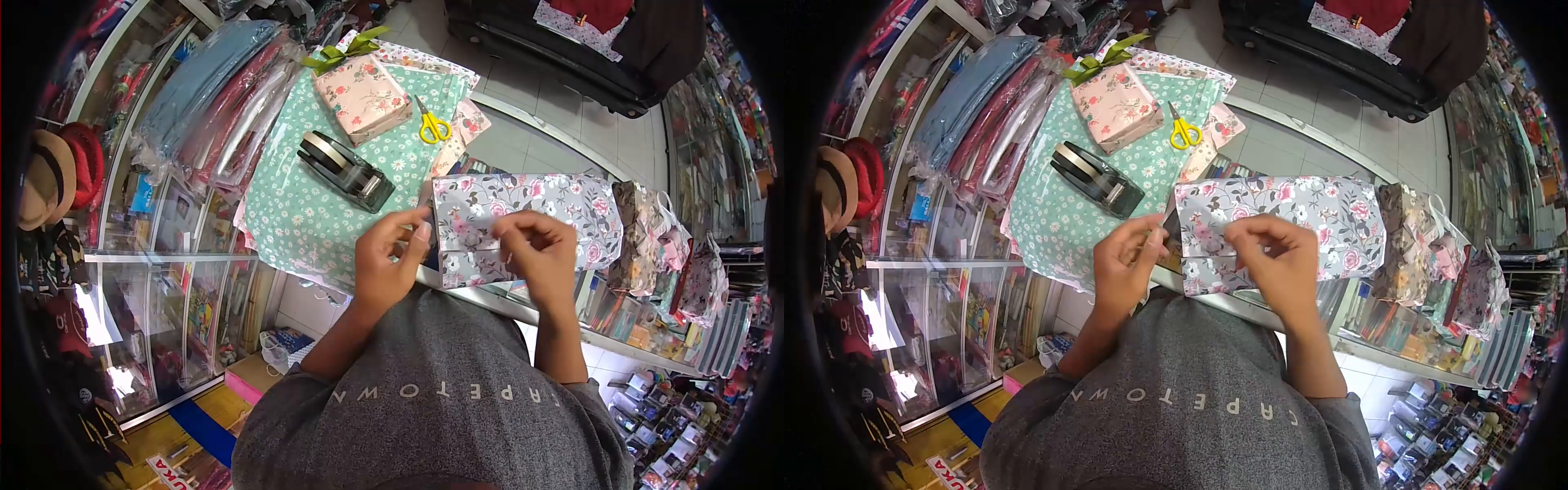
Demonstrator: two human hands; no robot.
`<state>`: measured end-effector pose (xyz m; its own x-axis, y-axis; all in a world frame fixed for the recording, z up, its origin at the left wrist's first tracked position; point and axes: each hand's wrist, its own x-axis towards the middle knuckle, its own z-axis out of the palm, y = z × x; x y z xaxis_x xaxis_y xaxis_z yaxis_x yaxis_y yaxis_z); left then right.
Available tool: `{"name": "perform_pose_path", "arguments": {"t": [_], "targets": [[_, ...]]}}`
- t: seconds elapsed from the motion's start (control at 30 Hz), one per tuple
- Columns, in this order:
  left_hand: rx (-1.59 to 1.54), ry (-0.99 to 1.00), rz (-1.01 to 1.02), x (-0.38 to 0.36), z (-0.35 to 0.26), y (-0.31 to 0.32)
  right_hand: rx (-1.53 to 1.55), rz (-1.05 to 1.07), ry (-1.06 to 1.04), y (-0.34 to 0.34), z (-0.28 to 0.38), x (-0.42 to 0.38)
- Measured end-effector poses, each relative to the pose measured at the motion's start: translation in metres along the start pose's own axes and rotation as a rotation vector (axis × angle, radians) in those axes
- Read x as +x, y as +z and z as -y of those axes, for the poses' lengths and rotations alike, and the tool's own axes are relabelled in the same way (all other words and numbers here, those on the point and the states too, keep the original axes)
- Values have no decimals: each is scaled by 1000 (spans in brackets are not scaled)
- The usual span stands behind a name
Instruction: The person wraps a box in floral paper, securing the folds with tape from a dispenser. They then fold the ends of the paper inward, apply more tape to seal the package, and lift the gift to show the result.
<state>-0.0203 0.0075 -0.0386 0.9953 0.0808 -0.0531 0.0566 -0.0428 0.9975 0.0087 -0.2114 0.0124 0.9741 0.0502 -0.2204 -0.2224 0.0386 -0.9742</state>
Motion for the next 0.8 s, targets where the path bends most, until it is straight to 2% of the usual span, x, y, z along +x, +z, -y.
{"name": "perform_pose_path", "arguments": {"t": [0.03, 0.07, 0.17, 0.2, 0.23, 0.3, 0.33, 0.4, 0.53, 0.6, 0.73, 0.8], "targets": [[77, 22, 37, 3, -1, -5, -25, -22, 49, -6, 8, 1], [76, 20, 40, 2, 1, -7, 2, -25, -4, -10, 7, 3], [101, -167, 293, 2, 11, -11, -41, -37, -32, -22, 6, 8], [99, -168, 294, 1, 11, -9, -74, -2, -98, -25, 2, 11], [23, -162, 318, -2, 11, -5, -108, 32, -164, -28, 0, 13], [-125, -141, 382, -3, 14, 0, -130, 91, -126, -33, 2, 14], [-126, -143, 383, -3, 15, 4, -150, 153, -90, -36, 3, 14], [-329, -64, 319, -2, 13, 11, -224, 185, -111, -39, 7, 15], [-430, -126, 280, 3, 9, 18, -449, 250, -182, -45, 19, 16], [-488, -33, 305, 4, 2, 23, -474, 255, -192, -47, 20, 17], [-383, -2, 278, 0, 3, 25, -539, 267, -196, -49, 20, 18], [-286, -68, 351, 0, 10, 23, -551, 266, -198, -50, 20, 19]]}}
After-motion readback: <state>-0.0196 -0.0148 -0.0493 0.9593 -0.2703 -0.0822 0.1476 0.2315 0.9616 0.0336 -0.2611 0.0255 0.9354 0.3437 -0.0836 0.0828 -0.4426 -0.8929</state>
